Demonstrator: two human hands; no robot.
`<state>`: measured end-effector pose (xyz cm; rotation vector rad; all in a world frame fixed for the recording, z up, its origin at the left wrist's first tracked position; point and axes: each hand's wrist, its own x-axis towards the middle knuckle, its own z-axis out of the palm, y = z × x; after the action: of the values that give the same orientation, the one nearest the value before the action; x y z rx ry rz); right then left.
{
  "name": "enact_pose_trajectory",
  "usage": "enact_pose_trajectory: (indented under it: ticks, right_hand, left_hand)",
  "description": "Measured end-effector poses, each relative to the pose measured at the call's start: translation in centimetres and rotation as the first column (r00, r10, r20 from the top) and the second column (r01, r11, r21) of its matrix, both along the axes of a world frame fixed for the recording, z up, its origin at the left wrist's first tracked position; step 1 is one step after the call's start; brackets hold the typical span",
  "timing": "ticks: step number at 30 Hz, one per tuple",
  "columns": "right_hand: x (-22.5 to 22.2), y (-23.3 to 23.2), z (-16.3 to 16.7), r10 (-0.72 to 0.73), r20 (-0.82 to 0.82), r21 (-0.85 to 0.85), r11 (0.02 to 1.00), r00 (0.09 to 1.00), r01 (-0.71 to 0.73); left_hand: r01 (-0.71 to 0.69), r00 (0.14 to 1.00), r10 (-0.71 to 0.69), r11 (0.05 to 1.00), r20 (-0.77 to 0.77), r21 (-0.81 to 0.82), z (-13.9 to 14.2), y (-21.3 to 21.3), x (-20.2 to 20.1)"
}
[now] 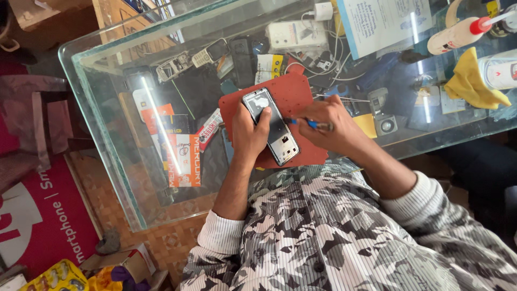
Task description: The person uses a blue-handled tool to scrape adhesive residue from the back of a disassembled smartphone. They then apply glue from a white bottle with a red cap to the same area and spread it with a finger. The phone remains open on a red mat throughout.
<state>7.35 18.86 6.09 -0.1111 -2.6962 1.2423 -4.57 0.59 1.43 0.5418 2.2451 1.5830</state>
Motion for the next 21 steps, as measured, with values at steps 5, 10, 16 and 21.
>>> enact_pose_trajectory:
  ticks: [5,10,16,21]
  right_hand:
    - [-0.7,-0.3,-1.0,-0.02,-0.065,0.005,1.0,0.998,0.02]
    - [-0.1,-0.4,-0.3,0.03,-0.085,0.011,1.0,0.996,-0.029]
    - [2.1,-0.7,1.2,0.074,-0.004,0.005,0.997,0.997,-0.074]
    - [2.0,-1.8,1.5,0.097,-0.14,0.147,0.986,0.985,-0.076]
  left_hand:
    - [0.017,1.0,-0.017,0.999,-0.016,0.027,0.4,-0.1,0.0]
    - [0.01,1.0,-0.01,1.0,0.006,0.026,0.4,-0.1,0.1]
    - [0.002,1.0,-0.003,1.0,0.018,0.011,0.1,-0.2,0.0]
    - [0.013,1.0,-0.013,1.0,-0.013,0.018,-0.2,-0.3,-0.1]
